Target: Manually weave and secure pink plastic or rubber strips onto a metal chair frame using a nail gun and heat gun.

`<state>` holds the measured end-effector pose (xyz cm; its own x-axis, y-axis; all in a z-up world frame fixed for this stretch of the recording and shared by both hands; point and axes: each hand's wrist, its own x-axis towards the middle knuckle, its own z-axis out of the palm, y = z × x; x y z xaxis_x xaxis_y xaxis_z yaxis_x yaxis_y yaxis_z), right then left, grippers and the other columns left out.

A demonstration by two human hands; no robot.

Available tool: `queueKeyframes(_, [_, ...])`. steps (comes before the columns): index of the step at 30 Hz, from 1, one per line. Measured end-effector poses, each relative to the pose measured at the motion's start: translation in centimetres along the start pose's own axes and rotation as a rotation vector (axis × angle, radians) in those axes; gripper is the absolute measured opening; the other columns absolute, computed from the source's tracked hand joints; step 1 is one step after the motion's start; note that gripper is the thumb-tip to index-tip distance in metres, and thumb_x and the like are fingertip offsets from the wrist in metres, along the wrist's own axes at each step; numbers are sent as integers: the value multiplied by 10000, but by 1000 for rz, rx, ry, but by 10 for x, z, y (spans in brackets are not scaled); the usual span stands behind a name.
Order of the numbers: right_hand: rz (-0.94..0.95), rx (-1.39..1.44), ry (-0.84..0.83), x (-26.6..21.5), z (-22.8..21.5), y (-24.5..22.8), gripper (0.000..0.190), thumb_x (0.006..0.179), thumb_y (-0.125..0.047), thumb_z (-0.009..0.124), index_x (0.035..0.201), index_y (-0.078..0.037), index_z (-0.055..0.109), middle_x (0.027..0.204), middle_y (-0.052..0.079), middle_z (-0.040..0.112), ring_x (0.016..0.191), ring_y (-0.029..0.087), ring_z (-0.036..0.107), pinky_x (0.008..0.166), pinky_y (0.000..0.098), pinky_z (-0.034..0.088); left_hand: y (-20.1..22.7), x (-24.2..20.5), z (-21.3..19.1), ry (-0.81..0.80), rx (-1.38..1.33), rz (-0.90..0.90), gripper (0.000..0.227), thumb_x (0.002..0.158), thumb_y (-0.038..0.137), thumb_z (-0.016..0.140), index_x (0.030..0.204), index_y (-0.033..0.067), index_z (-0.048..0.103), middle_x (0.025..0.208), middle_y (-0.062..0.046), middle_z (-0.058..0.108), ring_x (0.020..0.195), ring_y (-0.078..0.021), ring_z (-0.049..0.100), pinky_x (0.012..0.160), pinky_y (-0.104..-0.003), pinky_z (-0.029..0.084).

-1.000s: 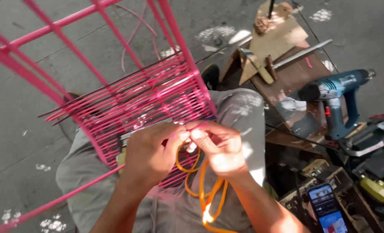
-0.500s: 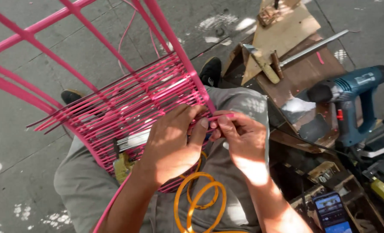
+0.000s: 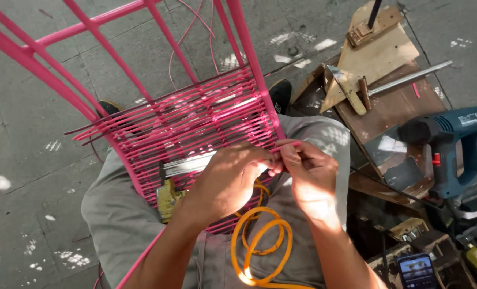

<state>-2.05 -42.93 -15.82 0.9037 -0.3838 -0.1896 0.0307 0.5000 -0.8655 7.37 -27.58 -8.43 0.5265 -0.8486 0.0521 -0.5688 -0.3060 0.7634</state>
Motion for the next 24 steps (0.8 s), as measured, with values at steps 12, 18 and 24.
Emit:
queueKeyframes(12, [-173, -136, 74, 9, 4, -2, 201, 1041, -100, 677, 1118, 83, 708, 910, 108, 714, 735, 144, 656, 685, 291, 576, 3, -10, -2, 160, -137, -79, 129, 991, 54, 581, 1006, 19, 705, 1004, -150, 707, 925, -325, 710, 807, -407, 568])
queueKeyframes(18, [-97, -33, 101, -2, 14, 12, 208, 1040, -99, 618, 1163, 49, 697, 939, 93, 726, 756, 142, 676, 713, 284, 603, -11, -13, 13, 317, -154, -175, 151, 977, 86, 633, 1084, 28, 723, 969, -134, 749, 881, -282, 749, 786, -364, 587])
queueKeyframes(24, [-217, -191, 81, -16, 33, 24, 253, 989, -2, 677, 1232, 68, 669, 985, 88, 681, 829, 147, 672, 759, 253, 570, -10, -13, 9, 288, -230, -287, 192, 981, 122, 627, 1099, 26, 745, 951, -131, 788, 818, -204, 780, 736, -331, 606])
